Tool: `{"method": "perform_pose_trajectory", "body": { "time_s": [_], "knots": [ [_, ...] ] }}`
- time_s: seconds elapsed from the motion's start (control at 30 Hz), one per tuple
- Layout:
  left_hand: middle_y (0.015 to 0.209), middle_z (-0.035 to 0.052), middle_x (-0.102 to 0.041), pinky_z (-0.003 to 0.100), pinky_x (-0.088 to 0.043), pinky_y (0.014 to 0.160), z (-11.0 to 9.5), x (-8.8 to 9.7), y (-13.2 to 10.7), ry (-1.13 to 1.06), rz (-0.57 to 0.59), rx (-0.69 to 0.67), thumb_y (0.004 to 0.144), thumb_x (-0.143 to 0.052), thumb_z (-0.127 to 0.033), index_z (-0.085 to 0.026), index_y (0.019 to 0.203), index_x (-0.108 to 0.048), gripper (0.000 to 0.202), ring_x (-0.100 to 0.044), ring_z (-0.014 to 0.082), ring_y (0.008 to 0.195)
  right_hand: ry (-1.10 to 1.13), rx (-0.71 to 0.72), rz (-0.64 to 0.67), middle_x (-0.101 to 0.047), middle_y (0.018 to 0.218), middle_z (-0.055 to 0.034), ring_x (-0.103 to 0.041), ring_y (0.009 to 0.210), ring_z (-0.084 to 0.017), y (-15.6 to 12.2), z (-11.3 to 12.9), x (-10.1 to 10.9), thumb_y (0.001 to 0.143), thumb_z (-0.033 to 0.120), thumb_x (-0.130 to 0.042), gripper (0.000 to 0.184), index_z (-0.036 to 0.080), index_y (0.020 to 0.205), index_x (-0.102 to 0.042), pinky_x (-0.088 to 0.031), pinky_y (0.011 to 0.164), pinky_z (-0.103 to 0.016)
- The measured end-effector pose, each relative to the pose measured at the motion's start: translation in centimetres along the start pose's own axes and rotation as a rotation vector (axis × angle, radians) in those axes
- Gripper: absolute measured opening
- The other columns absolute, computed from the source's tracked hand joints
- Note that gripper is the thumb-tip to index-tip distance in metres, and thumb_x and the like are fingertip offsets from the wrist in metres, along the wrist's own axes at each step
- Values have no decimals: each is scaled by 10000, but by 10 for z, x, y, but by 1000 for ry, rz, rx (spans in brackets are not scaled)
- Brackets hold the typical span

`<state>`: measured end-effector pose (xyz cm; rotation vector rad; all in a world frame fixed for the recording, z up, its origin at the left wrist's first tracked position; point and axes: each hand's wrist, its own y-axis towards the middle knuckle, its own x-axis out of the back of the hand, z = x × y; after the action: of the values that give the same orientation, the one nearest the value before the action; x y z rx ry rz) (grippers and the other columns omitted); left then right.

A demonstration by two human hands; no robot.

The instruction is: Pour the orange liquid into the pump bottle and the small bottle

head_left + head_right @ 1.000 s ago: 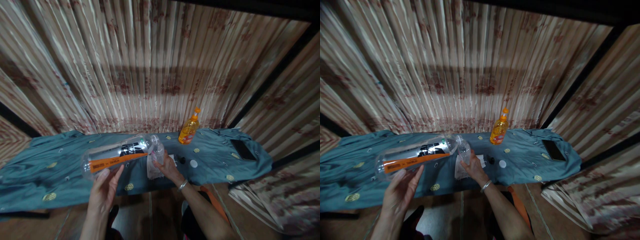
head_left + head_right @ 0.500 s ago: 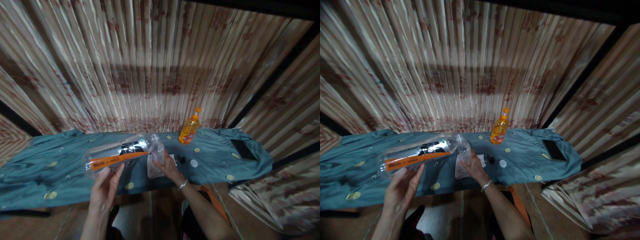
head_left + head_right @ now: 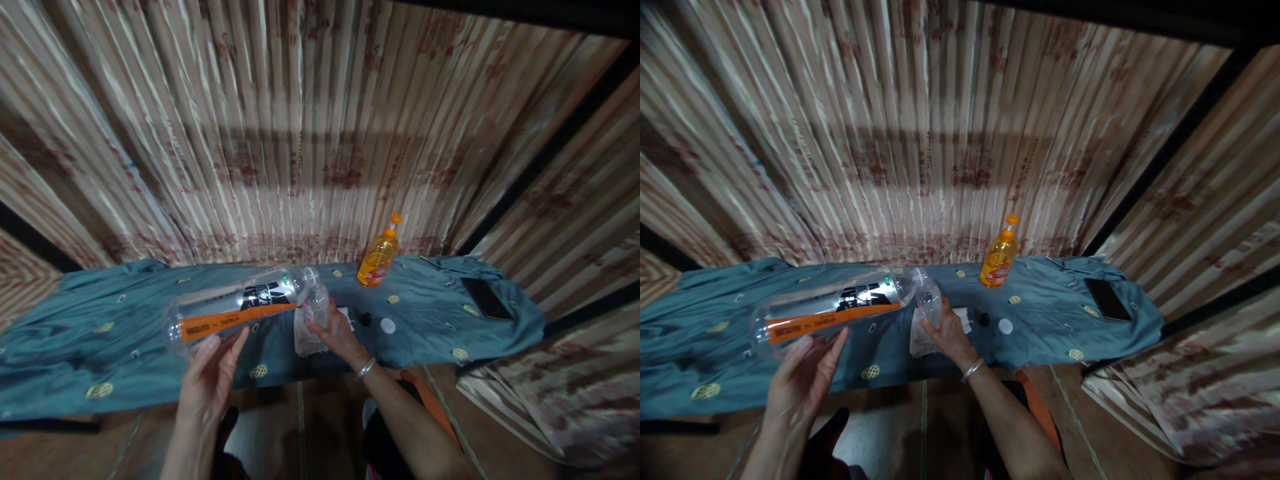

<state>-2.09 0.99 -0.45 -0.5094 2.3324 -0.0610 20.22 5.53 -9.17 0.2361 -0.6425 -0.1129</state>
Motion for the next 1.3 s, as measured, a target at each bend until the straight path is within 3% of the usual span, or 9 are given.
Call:
{"method": "perform_pose_trajectory", "body": {
  "time_s": [0.4,0.6,0.77,0.97,1.13,1.3],
  "knots": [
    [779,-22,-730,457,-568,914,-1,1,-1,12,-13,-16,492,-828,-188,-199,738,-685,285,-693,208,841,-5,-9,-2,-704,1044,-112,-688,975,-274,0,0,-1,789,292,-670,546,154,1268,-449,-554,842,-410],
    [731,-37,-715,416,-588,881,-1,1,-1,4,-25,-18,447,-858,-191,-185,633,-636,289,-690,188,809,-8,-14,12,-696,1089,-124,-672,1023,-275,0,0,0,800,299,-667,555,163,1286,-435,-538,873,-409],
    [765,-38,-731,422,-587,889,-2,0,-3,-1,-29,-18,461,-849,-187,-197,743,-685,327,-691,186,817,-15,-5,-7,-703,1068,-101,-685,981,-260,0,-3,-2,788,314,-668,572,168,1292,-441,-543,843,-381],
    [757,-30,-730,318,-638,721,-2,-2,-2,-6,-17,-27,400,-890,-211,-187,706,-688,368,-697,193,804,-15,12,-2,-697,1078,-120,-680,1000,-275,0,-2,-1,795,321,-659,564,161,1290,-439,-546,850,-403],
    [792,-25,-739,320,-642,719,-2,-2,-3,-13,0,-27,399,-900,-207,-195,811,-718,450,-695,197,822,-9,-5,23,-689,1101,-136,-670,1029,-278,0,1,2,799,304,-654,578,140,1303,-422,-536,875,-409],
    [793,-20,-739,311,-642,713,-3,-2,-3,-8,-13,-28,391,-903,-206,-190,804,-720,451,-690,196,830,-20,-9,7,-697,1083,-118,-678,1004,-278,0,0,1,790,300,-656,560,155,1287,-443,-546,857,-408]
  ]
}}
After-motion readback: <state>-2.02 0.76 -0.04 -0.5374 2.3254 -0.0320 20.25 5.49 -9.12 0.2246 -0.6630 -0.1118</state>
